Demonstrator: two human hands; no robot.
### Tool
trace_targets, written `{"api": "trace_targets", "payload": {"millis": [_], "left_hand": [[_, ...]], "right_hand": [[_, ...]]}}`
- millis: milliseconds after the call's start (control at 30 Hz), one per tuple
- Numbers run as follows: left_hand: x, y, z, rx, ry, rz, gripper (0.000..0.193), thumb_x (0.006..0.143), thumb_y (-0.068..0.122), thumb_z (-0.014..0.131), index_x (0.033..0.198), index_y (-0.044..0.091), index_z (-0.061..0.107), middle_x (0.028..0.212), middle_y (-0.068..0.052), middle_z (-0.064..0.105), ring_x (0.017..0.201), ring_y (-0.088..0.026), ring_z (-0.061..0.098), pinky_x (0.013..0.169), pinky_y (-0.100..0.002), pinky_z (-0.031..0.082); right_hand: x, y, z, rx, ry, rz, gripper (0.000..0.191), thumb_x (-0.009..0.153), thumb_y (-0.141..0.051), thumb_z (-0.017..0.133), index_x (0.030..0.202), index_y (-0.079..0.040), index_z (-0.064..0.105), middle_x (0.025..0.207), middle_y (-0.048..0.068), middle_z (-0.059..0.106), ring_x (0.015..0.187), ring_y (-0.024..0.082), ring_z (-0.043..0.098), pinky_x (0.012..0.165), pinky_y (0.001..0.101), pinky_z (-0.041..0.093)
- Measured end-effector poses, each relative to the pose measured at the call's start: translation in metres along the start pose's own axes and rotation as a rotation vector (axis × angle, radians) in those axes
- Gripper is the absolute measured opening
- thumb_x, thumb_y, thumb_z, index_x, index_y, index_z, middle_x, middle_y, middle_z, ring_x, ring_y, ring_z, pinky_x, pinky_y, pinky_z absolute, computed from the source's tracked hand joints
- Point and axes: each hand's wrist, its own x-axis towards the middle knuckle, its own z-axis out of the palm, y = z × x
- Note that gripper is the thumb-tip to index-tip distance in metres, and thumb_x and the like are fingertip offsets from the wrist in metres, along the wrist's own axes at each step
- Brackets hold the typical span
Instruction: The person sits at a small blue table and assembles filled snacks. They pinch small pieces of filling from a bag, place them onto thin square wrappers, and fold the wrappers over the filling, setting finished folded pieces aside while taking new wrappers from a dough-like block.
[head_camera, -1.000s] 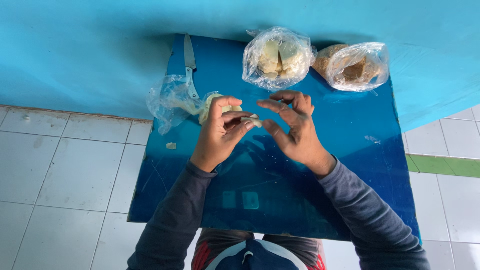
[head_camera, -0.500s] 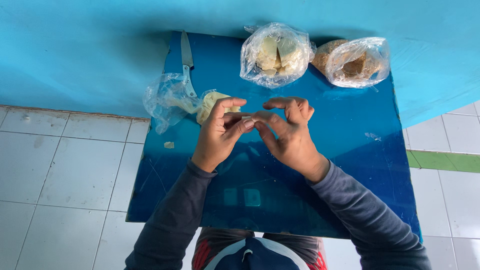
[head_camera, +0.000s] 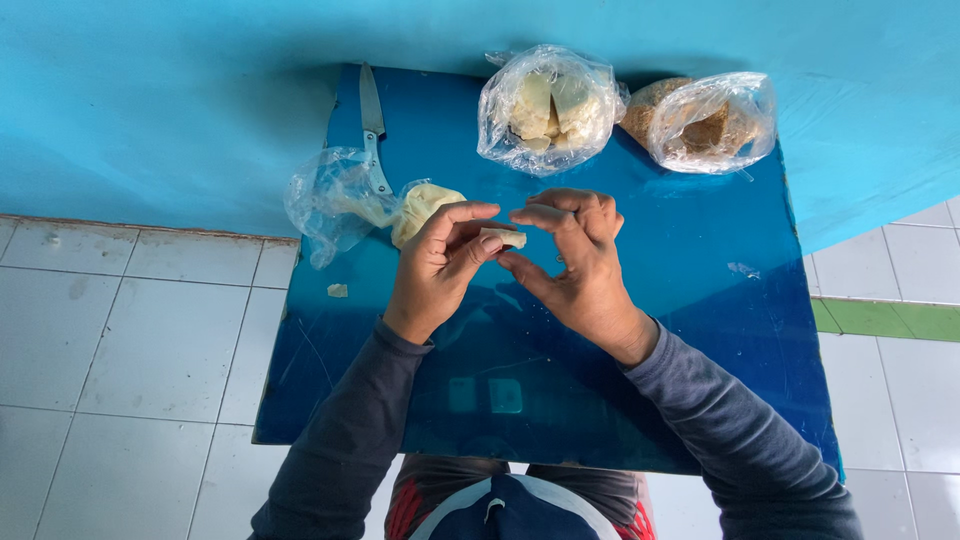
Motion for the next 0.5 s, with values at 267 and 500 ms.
{"api": "trace_targets", "payload": {"millis": [267, 500], "left_hand": [[-0.0016, -0.0025, -0.0026, -0.094, 0.041, -0.142, 0.035, 0.109, 0.027, 0.052, 0.132, 0.003, 0.060, 0.115, -0.009, 0.074, 0.106, -0.016, 0.077, 0.092, -0.031, 0.067], [-0.0004, -0.0055, -0.0023, -0.065, 0.070, -0.112, 0.023, 0.104, 0.017, 0.067, 0.117, -0.002, 0.066, 0.106, -0.013, 0.075, 0.093, -0.016, 0.076, 0.082, -0.029, 0.066]], "right_hand": [[0.0009, -0.0028, -0.0018, -0.024, -0.022, 0.039, 0.029, 0.089, -0.019, 0.087, 0.114, -0.021, 0.073, 0.119, -0.003, 0.064, 0.109, 0.019, 0.051, 0.095, 0.0389, 0.032], [0.0016, -0.0023, -0.0013, -0.117, 0.009, -0.077, 0.037, 0.088, -0.025, 0.087, 0.122, -0.020, 0.073, 0.116, -0.004, 0.065, 0.112, 0.020, 0.054, 0.097, 0.0407, 0.033]]}}
